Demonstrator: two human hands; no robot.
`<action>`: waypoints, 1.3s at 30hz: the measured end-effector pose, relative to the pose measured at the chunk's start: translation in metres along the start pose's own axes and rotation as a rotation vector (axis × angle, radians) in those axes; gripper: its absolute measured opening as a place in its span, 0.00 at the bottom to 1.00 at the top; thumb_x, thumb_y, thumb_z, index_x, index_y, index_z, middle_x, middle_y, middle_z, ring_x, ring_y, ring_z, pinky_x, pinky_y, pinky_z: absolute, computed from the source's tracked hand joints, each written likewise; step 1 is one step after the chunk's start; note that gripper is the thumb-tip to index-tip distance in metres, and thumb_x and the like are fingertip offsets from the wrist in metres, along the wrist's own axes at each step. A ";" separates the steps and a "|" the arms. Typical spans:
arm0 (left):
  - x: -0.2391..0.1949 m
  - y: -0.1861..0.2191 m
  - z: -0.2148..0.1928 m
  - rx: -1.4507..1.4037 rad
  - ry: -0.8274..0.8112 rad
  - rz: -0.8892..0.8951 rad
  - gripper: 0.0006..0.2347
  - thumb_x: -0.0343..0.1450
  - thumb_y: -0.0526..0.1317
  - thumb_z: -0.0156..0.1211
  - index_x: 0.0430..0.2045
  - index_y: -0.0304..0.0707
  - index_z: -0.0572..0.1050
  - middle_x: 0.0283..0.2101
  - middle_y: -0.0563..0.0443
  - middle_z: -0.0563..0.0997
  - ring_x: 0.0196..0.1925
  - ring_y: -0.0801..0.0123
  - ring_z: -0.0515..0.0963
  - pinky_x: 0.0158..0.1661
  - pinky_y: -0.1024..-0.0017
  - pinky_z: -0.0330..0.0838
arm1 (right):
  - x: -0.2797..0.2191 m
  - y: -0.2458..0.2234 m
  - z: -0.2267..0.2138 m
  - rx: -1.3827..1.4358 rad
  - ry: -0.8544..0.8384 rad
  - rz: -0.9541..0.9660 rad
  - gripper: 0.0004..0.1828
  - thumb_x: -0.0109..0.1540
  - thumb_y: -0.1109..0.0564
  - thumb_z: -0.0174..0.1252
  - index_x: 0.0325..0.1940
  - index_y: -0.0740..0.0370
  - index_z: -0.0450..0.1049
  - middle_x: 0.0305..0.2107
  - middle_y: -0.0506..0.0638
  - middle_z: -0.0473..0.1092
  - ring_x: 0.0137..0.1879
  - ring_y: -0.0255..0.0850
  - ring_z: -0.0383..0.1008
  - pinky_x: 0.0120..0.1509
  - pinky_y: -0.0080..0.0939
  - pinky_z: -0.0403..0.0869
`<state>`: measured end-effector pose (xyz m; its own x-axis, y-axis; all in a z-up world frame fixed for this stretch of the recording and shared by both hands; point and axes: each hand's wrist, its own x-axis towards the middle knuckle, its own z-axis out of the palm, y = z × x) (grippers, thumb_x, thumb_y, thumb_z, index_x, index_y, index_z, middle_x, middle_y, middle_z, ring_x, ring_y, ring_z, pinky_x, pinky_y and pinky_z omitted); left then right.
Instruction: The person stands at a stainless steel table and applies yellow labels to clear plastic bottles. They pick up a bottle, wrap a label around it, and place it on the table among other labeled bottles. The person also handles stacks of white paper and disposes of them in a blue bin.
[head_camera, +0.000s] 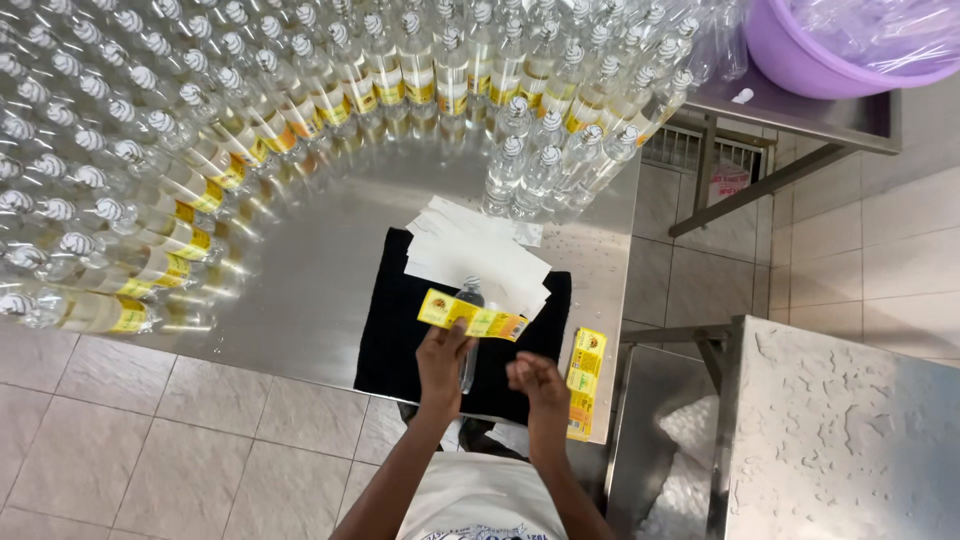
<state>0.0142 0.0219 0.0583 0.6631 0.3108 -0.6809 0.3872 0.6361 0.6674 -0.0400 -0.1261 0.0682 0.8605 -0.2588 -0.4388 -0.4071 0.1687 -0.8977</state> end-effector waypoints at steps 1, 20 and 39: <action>0.002 -0.003 -0.006 0.001 -0.003 0.000 0.12 0.74 0.37 0.69 0.49 0.29 0.81 0.49 0.43 0.85 0.51 0.63 0.85 0.45 0.75 0.82 | 0.002 0.011 0.004 0.001 0.003 -0.001 0.17 0.66 0.55 0.65 0.57 0.64 0.82 0.42 0.56 0.85 0.44 0.44 0.83 0.54 0.43 0.83; 0.022 -0.033 -0.081 0.317 0.004 0.066 0.15 0.75 0.46 0.75 0.38 0.28 0.83 0.30 0.44 0.81 0.41 0.63 0.81 0.47 0.44 0.66 | 0.002 0.083 0.053 0.218 0.179 0.153 0.14 0.70 0.54 0.69 0.48 0.67 0.75 0.35 0.59 0.76 0.42 0.45 0.80 0.52 0.46 0.82; 0.044 -0.049 -0.109 0.381 -0.023 -0.016 0.17 0.74 0.44 0.78 0.50 0.31 0.81 0.38 0.45 0.82 0.43 0.57 0.82 0.44 0.44 0.58 | -0.005 0.097 0.073 0.291 0.335 0.165 0.15 0.68 0.54 0.71 0.47 0.67 0.74 0.35 0.54 0.71 0.48 0.46 0.80 0.58 0.50 0.82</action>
<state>-0.0453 0.0811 -0.0369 0.6677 0.2841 -0.6881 0.6050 0.3314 0.7240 -0.0616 -0.0388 -0.0136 0.6258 -0.4902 -0.6067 -0.3864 0.4808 -0.7871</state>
